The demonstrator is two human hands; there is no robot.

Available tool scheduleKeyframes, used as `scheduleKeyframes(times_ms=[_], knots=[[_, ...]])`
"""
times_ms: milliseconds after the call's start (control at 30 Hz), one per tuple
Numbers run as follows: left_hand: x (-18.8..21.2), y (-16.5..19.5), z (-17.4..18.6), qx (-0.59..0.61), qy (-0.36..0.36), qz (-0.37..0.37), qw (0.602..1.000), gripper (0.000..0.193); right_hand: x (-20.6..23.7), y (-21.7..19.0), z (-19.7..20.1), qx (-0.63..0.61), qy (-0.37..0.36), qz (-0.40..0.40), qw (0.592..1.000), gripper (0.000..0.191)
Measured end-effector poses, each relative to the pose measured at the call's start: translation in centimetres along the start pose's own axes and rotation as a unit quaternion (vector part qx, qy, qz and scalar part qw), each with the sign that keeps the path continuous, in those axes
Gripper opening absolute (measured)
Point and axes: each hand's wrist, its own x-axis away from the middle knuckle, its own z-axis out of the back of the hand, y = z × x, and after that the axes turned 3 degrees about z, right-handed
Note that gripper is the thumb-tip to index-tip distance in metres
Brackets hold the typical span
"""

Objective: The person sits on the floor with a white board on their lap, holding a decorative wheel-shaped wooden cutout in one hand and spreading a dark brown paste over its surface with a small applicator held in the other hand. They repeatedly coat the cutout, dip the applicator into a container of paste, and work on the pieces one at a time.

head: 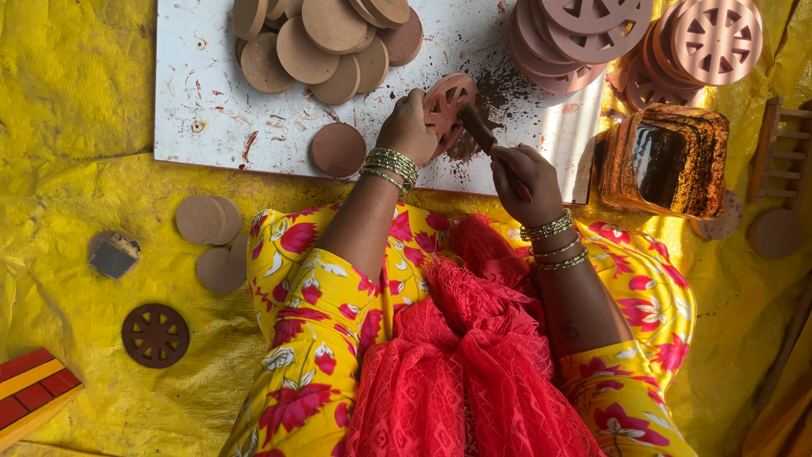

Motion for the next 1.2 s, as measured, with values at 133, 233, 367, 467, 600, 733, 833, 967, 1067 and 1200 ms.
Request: scheduleKeyframes(times_ms=[133,233,367,467,600,733,833,967,1067,1200], knots=[[0.1,0.6,0.1,-0.018,-0.03,-0.004,0.999,0.045,-0.6,-0.3,-0.8,-0.023,0.013,-0.027,0.999,0.021],[0.3,0.9,0.5,-0.028,-0.03,-0.005,0.999,0.048,-0.9,-0.4,-0.4,-0.014,0.025,-0.027,0.999,0.022],[0.6,1.2,0.7,-0.023,-0.021,0.001,1.0,0.054,-0.4,-0.6,0.7,0.037,-0.006,-0.006,0.999,0.021],[0.5,1.2,0.4,-0.031,-0.024,0.007,0.999,0.054,-0.3,-0.7,0.6,0.047,-0.014,0.044,0.998,0.021],[0.4,0.9,0.0,-0.02,-0.028,-0.006,0.999,0.054,-0.8,-0.4,-0.1,0.053,-0.002,0.033,0.998,0.021],[0.2,0.6,-0.2,-0.008,-0.018,0.006,1.0,0.056,-0.5,-0.3,0.8,0.048,0.009,-0.016,0.999,0.019],[0.2,0.6,-0.3,-0.002,-0.019,0.001,1.0,0.05,0.0,-0.2,1.1,0.013,0.028,-0.055,0.998,0.019],[0.2,0.8,0.1,0.009,-0.024,-0.021,0.999,0.049,0.0,0.6,-0.4,-0.008,0.053,-0.065,0.996,0.018],[0.6,1.0,0.4,0.003,-0.024,-0.049,0.999,0.055,0.1,1.5,-1.5,-0.046,0.077,-0.103,0.991,0.018],[0.8,1.1,0.7,-0.006,-0.017,-0.015,1.0,0.051,0.8,3.0,-1.1,-0.152,0.097,-0.155,0.971,0.02]])
